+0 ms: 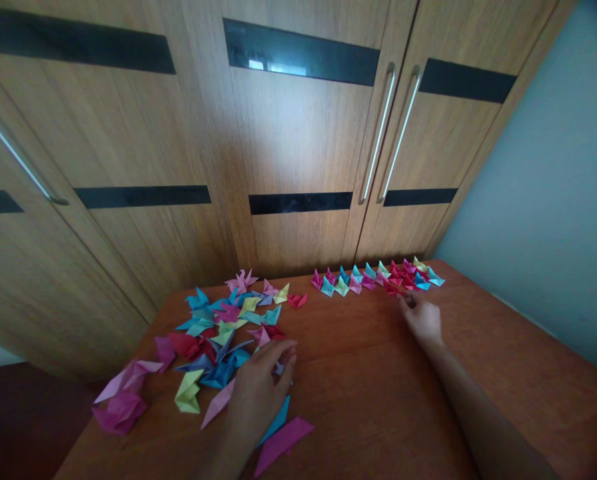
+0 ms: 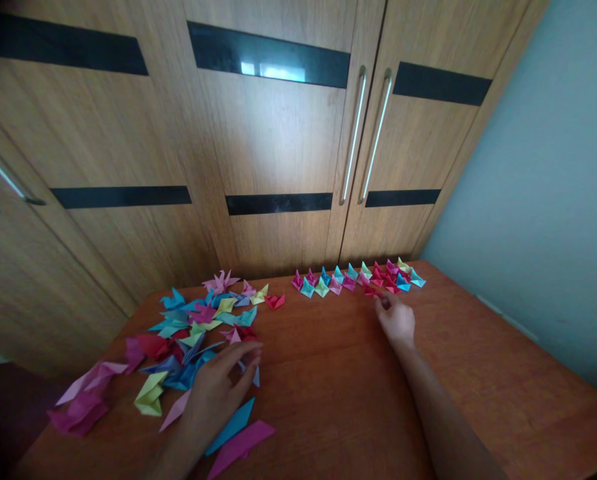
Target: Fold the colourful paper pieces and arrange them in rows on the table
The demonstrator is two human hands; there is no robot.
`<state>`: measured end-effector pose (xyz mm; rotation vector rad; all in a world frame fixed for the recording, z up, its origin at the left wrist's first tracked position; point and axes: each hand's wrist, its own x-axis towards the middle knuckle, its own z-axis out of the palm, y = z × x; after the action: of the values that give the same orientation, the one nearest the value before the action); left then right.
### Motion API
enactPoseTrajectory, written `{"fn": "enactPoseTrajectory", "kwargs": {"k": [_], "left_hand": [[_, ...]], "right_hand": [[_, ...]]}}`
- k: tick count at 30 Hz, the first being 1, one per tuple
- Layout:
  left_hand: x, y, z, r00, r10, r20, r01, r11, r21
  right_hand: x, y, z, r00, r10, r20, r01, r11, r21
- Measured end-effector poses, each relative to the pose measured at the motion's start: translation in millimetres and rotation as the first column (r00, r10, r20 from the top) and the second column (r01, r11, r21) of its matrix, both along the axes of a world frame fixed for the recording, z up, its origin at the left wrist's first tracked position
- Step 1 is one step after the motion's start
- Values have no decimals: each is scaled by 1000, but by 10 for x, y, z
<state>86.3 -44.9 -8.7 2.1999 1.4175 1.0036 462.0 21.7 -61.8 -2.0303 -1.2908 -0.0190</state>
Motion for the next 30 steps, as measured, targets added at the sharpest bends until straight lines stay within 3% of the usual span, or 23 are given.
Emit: {"fn": "enactPoseTrajectory", "kwargs": {"k": [4,7,15,22,26,30], "left_hand": [[14,-6,5,1000,19,-18,-18,1000,21],[10,-12,8,999,27,-31,-26,999,31],[3,-18,7,997,56,-48,-56,998,10],[1,-29,24,997,58,-54,-59,998,-10],[-30,-5,28,996,62,-69,-63,998,-13],[-141,81,45,992,100,-73,-98,995,22]], "right_hand": [[173,60,-7,980,-139,144,177,937,-301],[201,121,-2,974,-150,172,207,898,-388],[211,246,-23,978,-121,170,186,876,-445],[137,155,6,980,-127,154,182,884,-430],[-46,73,6,987,-109,121,148,909,-390],[-412,55,-21,997,19,79,11,936,-352]]}}
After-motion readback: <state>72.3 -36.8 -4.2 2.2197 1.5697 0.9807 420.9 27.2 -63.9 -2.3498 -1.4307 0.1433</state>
